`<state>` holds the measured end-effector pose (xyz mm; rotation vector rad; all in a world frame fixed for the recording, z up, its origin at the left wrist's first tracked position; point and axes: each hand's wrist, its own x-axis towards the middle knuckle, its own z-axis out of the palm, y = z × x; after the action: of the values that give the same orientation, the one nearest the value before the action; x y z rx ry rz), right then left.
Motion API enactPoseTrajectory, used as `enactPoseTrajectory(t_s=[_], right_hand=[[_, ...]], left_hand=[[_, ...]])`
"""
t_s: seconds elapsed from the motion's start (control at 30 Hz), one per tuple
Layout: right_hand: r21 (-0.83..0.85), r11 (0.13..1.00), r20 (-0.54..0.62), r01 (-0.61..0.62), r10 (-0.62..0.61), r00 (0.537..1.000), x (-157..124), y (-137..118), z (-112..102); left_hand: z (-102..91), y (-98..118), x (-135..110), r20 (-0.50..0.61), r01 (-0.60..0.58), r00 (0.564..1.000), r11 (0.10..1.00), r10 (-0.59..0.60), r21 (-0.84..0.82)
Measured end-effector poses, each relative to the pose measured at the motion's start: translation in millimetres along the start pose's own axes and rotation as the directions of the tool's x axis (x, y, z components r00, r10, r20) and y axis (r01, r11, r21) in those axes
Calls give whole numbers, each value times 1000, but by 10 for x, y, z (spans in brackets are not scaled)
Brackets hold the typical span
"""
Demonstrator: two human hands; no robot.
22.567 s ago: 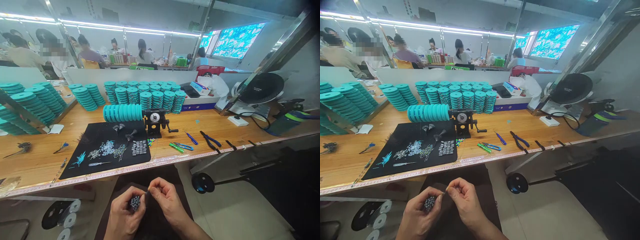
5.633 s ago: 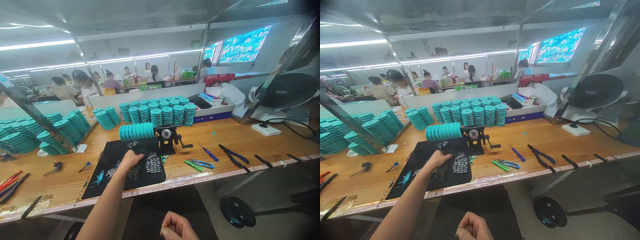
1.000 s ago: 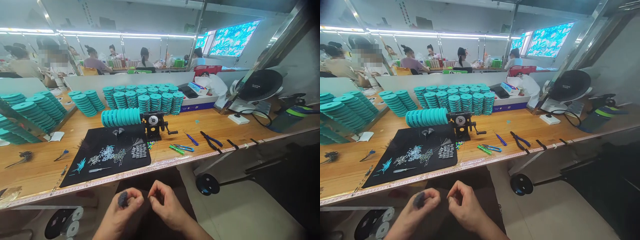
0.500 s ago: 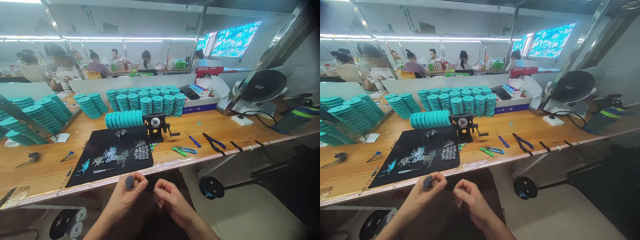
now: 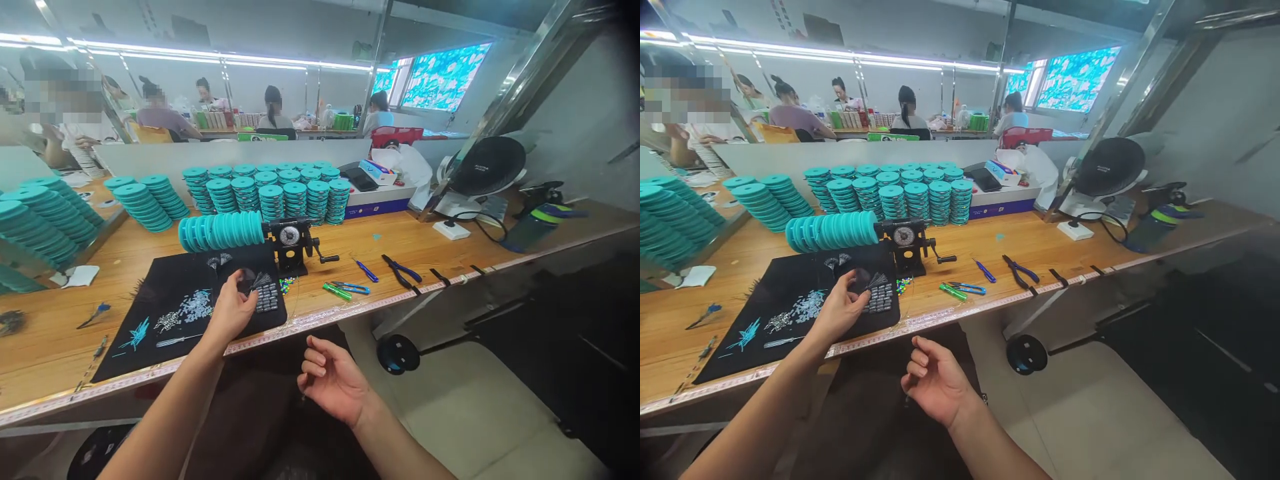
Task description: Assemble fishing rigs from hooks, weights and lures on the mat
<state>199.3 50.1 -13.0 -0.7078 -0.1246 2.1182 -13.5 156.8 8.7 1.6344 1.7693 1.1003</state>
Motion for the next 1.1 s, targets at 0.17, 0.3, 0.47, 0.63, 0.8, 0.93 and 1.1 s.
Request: enactPoseTrajectory(t_s=[0.17, 0.3, 0.47, 0.63, 0.8, 0.93, 1.1], right_hand=[[-37, 999, 33, 25, -24, 999, -34, -37, 63], [-206, 972, 63, 115, -105, 993, -70, -15, 105], [-528, 811, 80, 251, -247, 966, -68, 87, 174], [-620, 767, 89, 165, -140, 986, -49, 215, 224], [-623, 769, 102, 143, -102, 990, -92, 292, 245], [-642, 761, 52, 90, -74, 996, -130, 315, 234], [-602, 793, 79, 88, -51, 996, -111, 335, 247]], left_hand=[[-226, 246, -270, 93, -72, 993, 996, 67, 46], [-778, 252, -458, 153, -89, 984, 996, 91, -16], [-1290, -245, -456, -24, -37, 999, 979, 43, 200], [-1165, -610, -463, 1, -75, 997, 933, 80, 353], [-912, -677, -369, 40, -195, 979, 872, 198, 449], [-825, -714, -249, 78, -259, 963, 813, 257, 521], [-802, -686, -173, 148, -326, 942, 722, 300, 610]])
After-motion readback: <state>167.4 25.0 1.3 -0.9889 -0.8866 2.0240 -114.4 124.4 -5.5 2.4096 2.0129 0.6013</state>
